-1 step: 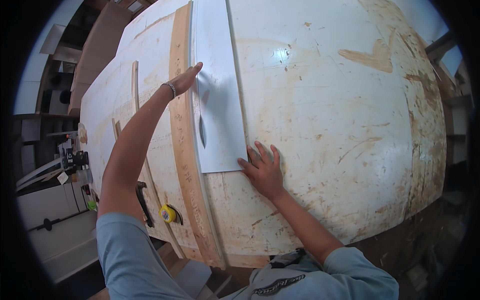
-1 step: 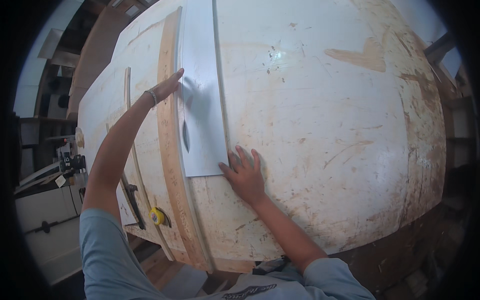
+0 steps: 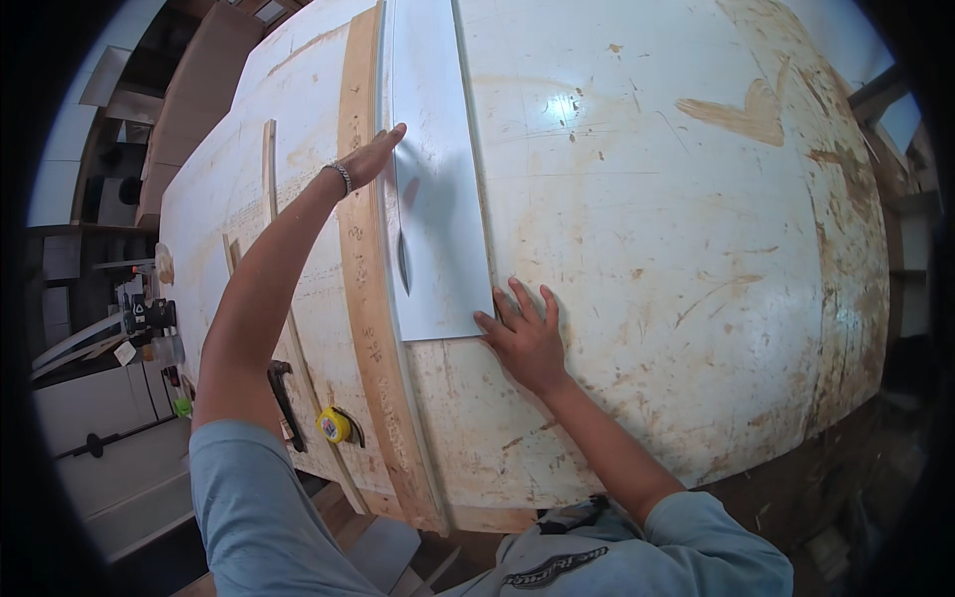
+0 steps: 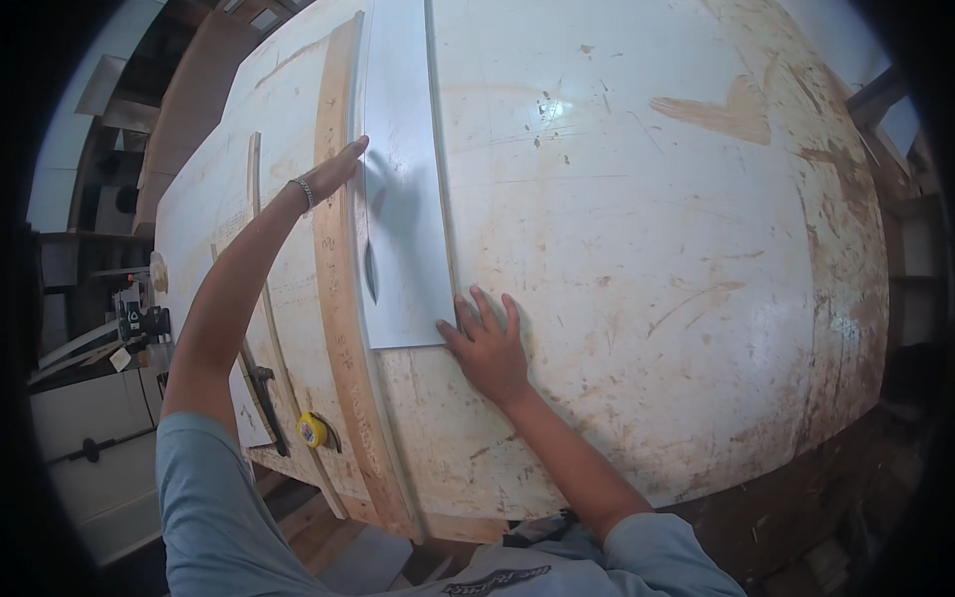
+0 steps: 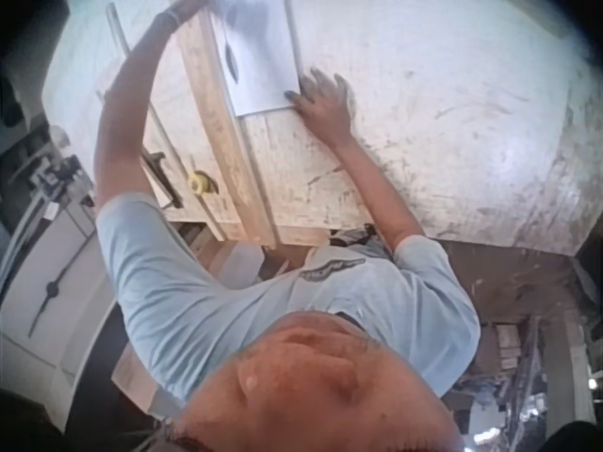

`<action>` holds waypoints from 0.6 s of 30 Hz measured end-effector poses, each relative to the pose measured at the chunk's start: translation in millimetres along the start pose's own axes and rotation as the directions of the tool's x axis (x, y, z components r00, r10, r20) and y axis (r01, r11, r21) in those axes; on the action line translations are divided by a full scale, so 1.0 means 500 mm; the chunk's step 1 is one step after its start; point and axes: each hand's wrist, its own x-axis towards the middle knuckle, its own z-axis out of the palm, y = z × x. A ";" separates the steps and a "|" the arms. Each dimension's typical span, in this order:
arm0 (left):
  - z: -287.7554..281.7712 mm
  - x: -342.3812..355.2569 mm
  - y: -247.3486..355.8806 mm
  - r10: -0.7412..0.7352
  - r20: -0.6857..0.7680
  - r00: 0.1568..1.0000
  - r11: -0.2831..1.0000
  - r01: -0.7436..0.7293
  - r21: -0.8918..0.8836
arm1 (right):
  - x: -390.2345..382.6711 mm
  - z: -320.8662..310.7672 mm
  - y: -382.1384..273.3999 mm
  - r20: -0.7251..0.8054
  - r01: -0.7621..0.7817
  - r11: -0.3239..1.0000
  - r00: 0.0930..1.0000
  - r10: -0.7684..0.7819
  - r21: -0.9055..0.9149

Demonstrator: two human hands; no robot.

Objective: The person uses a table saw to cut thin strips of wood from a larger white board, guiding the board through the blade with their hands.

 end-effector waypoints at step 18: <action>0.003 0.039 0.039 -0.026 -0.026 0.999 0.981 0.030 0.192 | 0.080 0.024 0.020 -0.069 -0.015 1.000 0.998 0.014 -0.010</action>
